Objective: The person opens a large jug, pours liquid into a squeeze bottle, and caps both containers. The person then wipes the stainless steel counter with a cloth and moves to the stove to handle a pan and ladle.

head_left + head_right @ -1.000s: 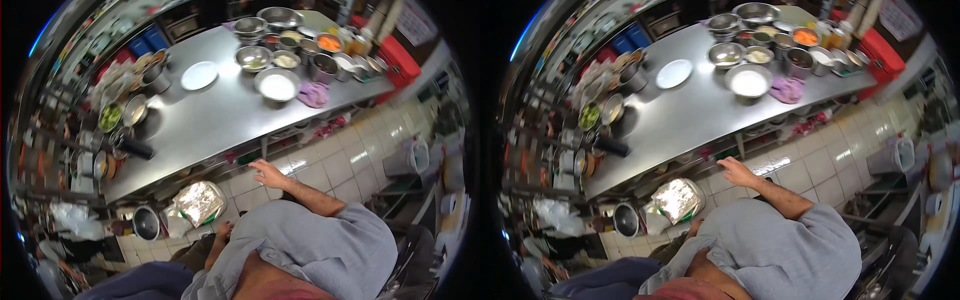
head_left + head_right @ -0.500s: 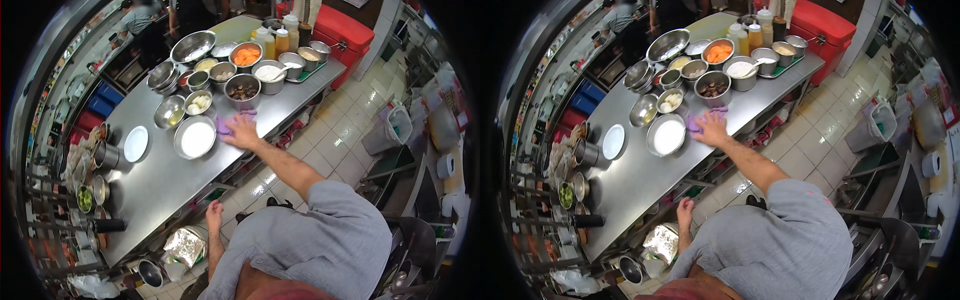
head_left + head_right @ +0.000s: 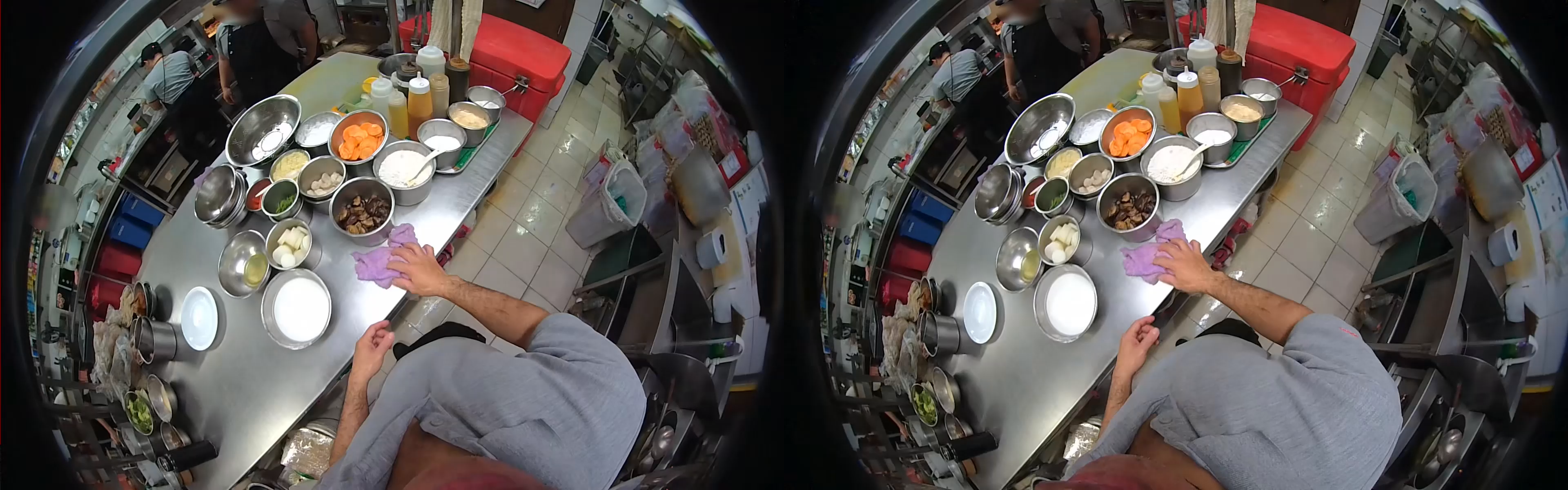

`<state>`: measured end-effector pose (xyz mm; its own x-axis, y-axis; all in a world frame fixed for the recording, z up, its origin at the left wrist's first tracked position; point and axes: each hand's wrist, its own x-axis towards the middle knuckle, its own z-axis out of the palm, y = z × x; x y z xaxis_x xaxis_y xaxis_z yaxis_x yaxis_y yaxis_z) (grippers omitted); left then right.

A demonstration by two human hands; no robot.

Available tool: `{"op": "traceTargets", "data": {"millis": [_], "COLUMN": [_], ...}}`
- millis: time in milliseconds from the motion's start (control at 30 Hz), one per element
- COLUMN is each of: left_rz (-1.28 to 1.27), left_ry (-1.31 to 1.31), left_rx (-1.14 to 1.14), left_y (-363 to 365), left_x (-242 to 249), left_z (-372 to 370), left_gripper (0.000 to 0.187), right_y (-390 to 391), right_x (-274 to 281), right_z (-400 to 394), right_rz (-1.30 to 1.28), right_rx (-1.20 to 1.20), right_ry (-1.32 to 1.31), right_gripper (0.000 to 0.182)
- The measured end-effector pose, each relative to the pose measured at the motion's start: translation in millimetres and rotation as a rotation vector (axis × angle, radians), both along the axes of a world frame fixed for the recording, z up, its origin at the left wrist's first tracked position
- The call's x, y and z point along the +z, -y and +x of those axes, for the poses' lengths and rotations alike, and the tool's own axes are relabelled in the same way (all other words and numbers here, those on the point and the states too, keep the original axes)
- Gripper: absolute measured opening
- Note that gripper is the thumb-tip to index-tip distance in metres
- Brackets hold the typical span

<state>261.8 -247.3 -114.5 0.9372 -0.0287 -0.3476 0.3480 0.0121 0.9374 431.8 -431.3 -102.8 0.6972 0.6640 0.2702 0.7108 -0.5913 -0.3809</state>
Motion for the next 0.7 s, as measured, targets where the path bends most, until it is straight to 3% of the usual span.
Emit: {"op": "traceTargets", "data": {"millis": [33, 100, 167, 200, 233, 267, 300, 333, 367, 433, 500, 633, 700], "left_rz": [-0.015, -0.027, 0.039, 0.068, 0.066, 0.273, 0.49, 0.392, 0.405, 0.436, 0.396, 0.378, 0.408], "left_ry": [0.024, 0.054, 0.106, 0.135, 0.129, 0.225, 0.287, 0.223, 0.207, 0.145, 0.075, 0.084, 0.078], "left_rx": [-0.014, -0.017, -0.008, 0.026, 0.087, 0.066, 0.065, 0.187, 0.327, 0.347, 0.524, 0.868, 1.116], "left_y": [4.6, 13.6, 27.9, 34.6, 40.9, 44.5, 46.9, 54.4, 58.5, 67.7, 79.9, 94.5, 87.9], "left_x": [8.6, 6.8, 12.0, 12.6, 12.9, 13.9, 14.6, 13.5, 15.7, 19.3, 29.0, 31.7, 27.8], "left_z": [14.6, 38.6, 61.9, 71.0, 82.9, 95.2, 97.1, 102.5, 111.8, 111.7, 103.1, 66.7, 35.6], "left_gripper": [0.039, 0.038, 0.039, 0.038, 0.038, 0.038, 0.037, 0.037, 0.037, 0.038, 0.037, 0.033, 0.03], "right_y": [1.5, 10.2, 31.2, 43.6, 60.7, 76.5, 91.9, 100.1, 117.0, 133.4, 145.6, 133.8, 122.4], "right_x": [2.9, 7.8, 60.0, 58.4, 99.6, 108.8, 140.5, 149.0, 142.4, 144.7, 134.2, 136.0, 143.7], "right_z": [10.0, 34.9, 89.9, 131.4, 163.6, 204.8, 228.9, 261.3, 305.4, 364.0, 421.8, 451.0, 444.9], "right_rz": [0.002, 0.256, 0.349, 0.472, 0.613, 0.617, 0.46, 0.409, 0.285, 0.172, 0.041, -0.132, -0.22], "right_rx": [0.004, 0.037, -0.089, -0.256, -0.271, -0.33, -0.307, -0.321, -0.286, -0.197, -0.145, -0.049, -0.1], "right_ry": [0.002, -0.122, 0.038, 0.271, -0.06, 0.201, 0.408, 0.304, 0.387, 0.373, 0.312, 0.067, 0.086], "right_gripper": [0.041, 0.043, 0.042, 0.042, 0.04, 0.037, 0.04, 0.047, 0.055, 0.067, 0.075, 0.072, 0.069]}}
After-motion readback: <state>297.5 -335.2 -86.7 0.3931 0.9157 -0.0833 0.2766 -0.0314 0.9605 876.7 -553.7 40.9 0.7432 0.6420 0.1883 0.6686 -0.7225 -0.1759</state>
